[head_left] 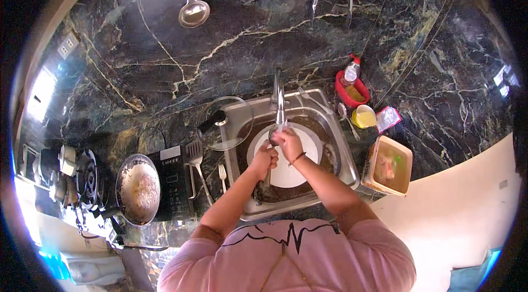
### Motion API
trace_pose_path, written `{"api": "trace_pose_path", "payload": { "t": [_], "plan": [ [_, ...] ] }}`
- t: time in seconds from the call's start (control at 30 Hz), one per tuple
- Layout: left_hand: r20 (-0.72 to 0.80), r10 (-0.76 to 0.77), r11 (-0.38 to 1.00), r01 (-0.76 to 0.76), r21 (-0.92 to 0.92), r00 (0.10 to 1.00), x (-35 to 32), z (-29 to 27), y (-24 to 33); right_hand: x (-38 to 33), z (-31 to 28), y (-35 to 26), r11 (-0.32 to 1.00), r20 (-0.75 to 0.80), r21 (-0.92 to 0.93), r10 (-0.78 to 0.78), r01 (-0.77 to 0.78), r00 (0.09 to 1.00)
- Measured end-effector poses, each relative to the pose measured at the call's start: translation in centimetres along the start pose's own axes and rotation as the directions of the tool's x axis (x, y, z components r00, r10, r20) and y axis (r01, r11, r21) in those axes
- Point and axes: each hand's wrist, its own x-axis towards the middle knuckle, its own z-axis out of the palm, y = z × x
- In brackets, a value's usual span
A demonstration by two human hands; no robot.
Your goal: The person washes dishes in a kitchen sink, using a sponge and soap to scrub a pot lid, a plate, and a spoon under running water.
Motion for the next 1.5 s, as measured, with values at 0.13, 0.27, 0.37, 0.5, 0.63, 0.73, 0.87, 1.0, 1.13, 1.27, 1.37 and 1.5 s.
{"api": "trace_pose_path", "payload": {
  "t": [0.13, 0.27, 0.37, 0.5, 0.63, 0.73, 0.87, 1.0, 1.13, 1.27, 1.37, 1.5],
  "plan": [
    [0.045, -0.043, 0.999, 0.043, 0.004, 0.998, 1.4, -1.4, -0.5, -0.5, 0.2, 2.2, 0.997, 0.064, 0.053, -0.055, 0.051, 0.996],
    [0.049, 0.003, 0.999, 0.000, -0.048, 0.999, 0.5, -0.7, -0.6, 0.9, -0.3, 2.0, 0.986, 0.031, -0.115, -0.118, 0.121, 0.993],
    [0.105, -0.021, 1.000, 0.020, 0.014, 0.994, 1.6, -2.2, -0.5, -0.9, 0.3, -0.6, 0.975, 0.000, -0.033, -0.219, 0.219, 0.976],
    [0.115, -0.044, 0.999, 0.043, 0.008, 0.992, 0.0, -1.3, -0.4, 1.8, -1.9, -0.3, 0.993, 0.102, -0.104, -0.039, 0.049, 0.994],
    [0.070, -0.065, 0.998, 0.063, 0.029, 0.995, 0.9, -2.2, -0.1, -0.1, 0.5, -1.4, 0.990, 0.053, -0.031, -0.138, 0.140, 0.989],
    [0.126, -0.065, 0.998, 0.067, -0.013, 0.990, 0.4, -1.8, -0.6, 1.6, 0.6, 0.7, 0.979, 0.148, -0.159, -0.105, 0.129, 0.983],
    [0.001, -0.019, 1.000, 0.019, -0.020, 1.000, 0.1, -0.6, -0.3, 1.7, 1.8, -0.4, 0.980, 0.017, -0.192, -0.058, 0.060, 0.998],
    [-0.038, -0.029, 0.999, 0.031, 0.042, 0.999, -0.2, -0.8, -0.5, 1.6, 1.6, 0.1, 0.992, 0.093, -0.074, -0.096, 0.103, 0.991],
    [-0.060, -0.010, 1.000, 0.008, -0.021, 0.998, -0.2, -1.0, -0.6, 2.5, 1.5, 0.6, 0.980, 0.023, -0.196, -0.014, 0.018, 1.000],
    [-0.029, -0.010, 1.000, 0.011, 0.004, 1.000, 0.4, -2.2, 0.9, -0.3, 2.4, -0.3, 0.954, -0.054, -0.025, -0.301, 0.300, 0.952],
    [-0.019, -0.011, 1.000, 0.011, 0.000, 1.000, 0.4, -2.6, 0.1, 0.5, 1.2, 1.2, 0.988, 0.113, 0.138, -0.083, 0.067, 0.990],
    [-0.014, 0.010, 0.998, -0.010, -0.055, 1.000, 0.4, -2.3, 0.0, 2.2, 0.2, 0.5, 0.939, 0.103, 0.319, 0.100, -0.128, 0.990]
  ]
}}
